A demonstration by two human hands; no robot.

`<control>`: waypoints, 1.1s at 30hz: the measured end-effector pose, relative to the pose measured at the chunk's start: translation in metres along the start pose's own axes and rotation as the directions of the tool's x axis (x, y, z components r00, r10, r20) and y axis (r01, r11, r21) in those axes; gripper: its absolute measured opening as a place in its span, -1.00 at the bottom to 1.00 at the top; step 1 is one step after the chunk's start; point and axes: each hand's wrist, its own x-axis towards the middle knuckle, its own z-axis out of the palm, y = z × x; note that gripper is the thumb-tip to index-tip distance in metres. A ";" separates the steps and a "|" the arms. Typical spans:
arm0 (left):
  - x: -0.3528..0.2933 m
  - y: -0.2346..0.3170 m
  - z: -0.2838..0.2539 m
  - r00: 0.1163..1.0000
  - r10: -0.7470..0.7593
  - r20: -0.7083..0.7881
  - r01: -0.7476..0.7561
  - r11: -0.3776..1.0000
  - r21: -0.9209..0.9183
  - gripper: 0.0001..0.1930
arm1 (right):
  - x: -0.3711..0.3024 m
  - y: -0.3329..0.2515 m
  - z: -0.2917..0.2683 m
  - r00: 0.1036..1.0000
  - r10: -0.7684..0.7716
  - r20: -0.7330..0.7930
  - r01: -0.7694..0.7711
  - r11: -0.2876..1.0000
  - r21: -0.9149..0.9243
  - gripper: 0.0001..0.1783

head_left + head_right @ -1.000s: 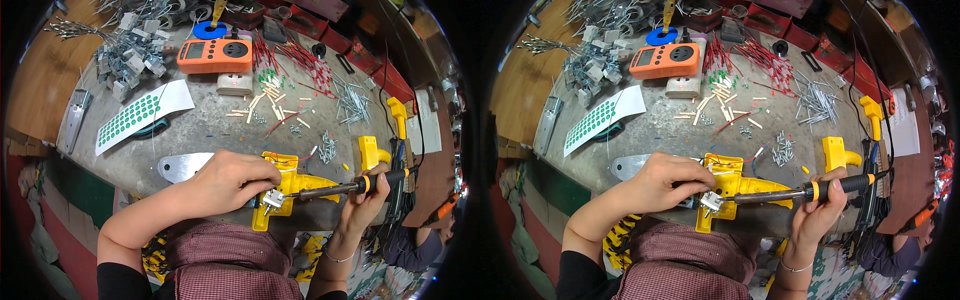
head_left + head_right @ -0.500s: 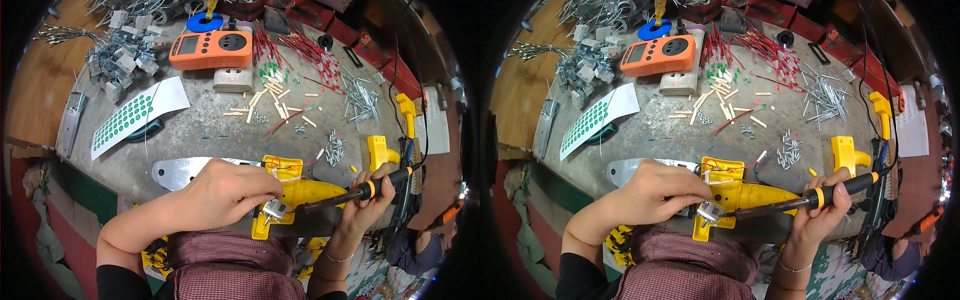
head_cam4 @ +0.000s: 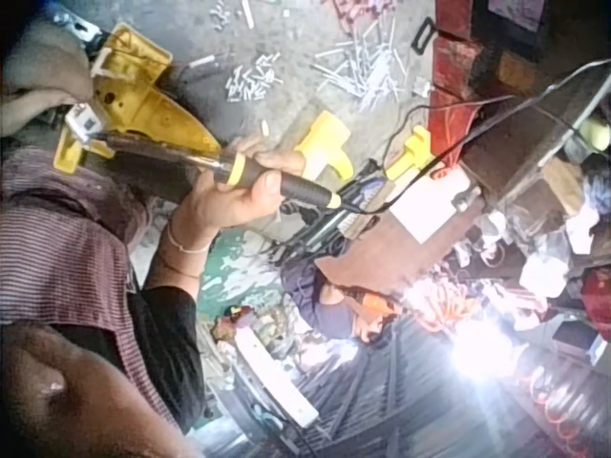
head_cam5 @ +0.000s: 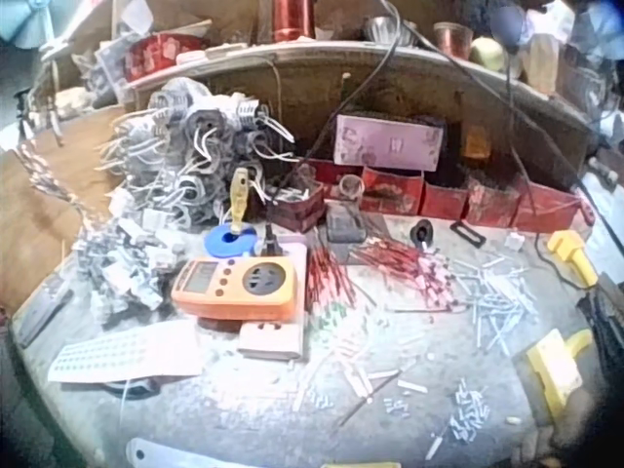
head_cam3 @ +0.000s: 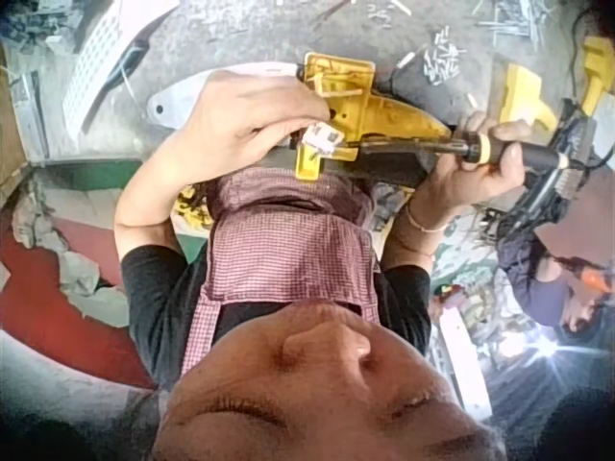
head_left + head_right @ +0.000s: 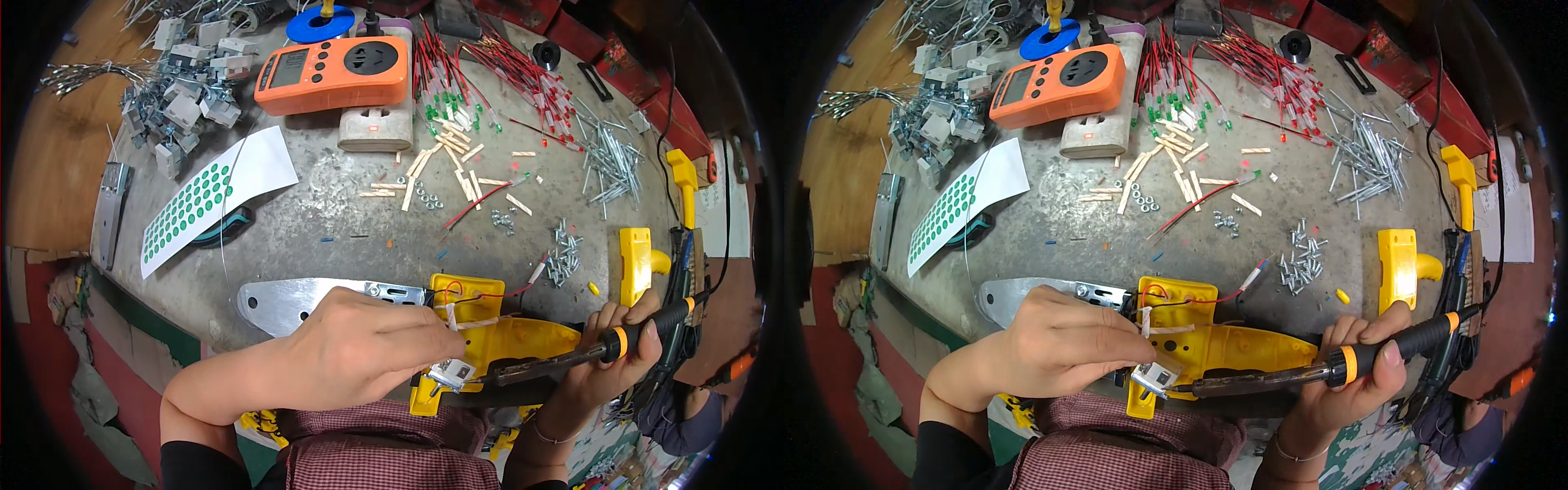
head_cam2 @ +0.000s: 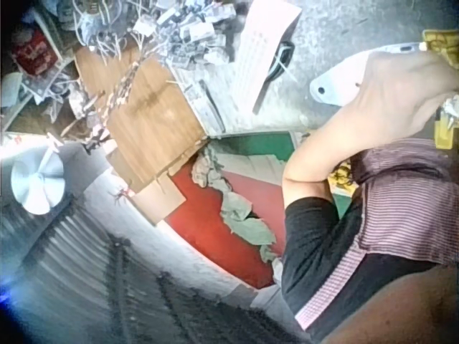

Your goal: Solder and assemble the internal components of a yellow handheld electric tool.

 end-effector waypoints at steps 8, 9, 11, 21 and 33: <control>0.000 -0.001 -0.001 1.000 0.012 0.013 -0.012 1.000 0.000 -0.82 | 0.000 0.000 0.000 1.000 0.007 0.000 -0.007 1.000 0.009 -0.75; 0.000 0.000 -0.001 1.000 0.013 0.015 -0.013 1.000 0.002 -0.82 | 0.000 -0.001 0.001 1.000 0.004 0.001 -0.004 1.000 0.001 -0.75; 0.000 0.001 -0.002 1.000 0.014 0.017 -0.014 1.000 0.004 -0.82 | 0.000 -0.001 0.000 1.000 0.001 0.005 -0.001 1.000 -0.004 -0.74; -0.003 0.001 0.001 1.000 0.017 0.016 -0.016 1.000 -0.024 -0.78 | -0.001 -0.001 0.000 1.000 0.007 -0.021 -0.007 1.000 0.017 -0.75; -0.048 0.030 -0.038 0.980 -0.101 -0.169 0.174 0.845 0.505 -0.71 | -0.001 -0.011 0.007 1.000 0.006 -0.028 -0.007 1.000 -0.018 -0.75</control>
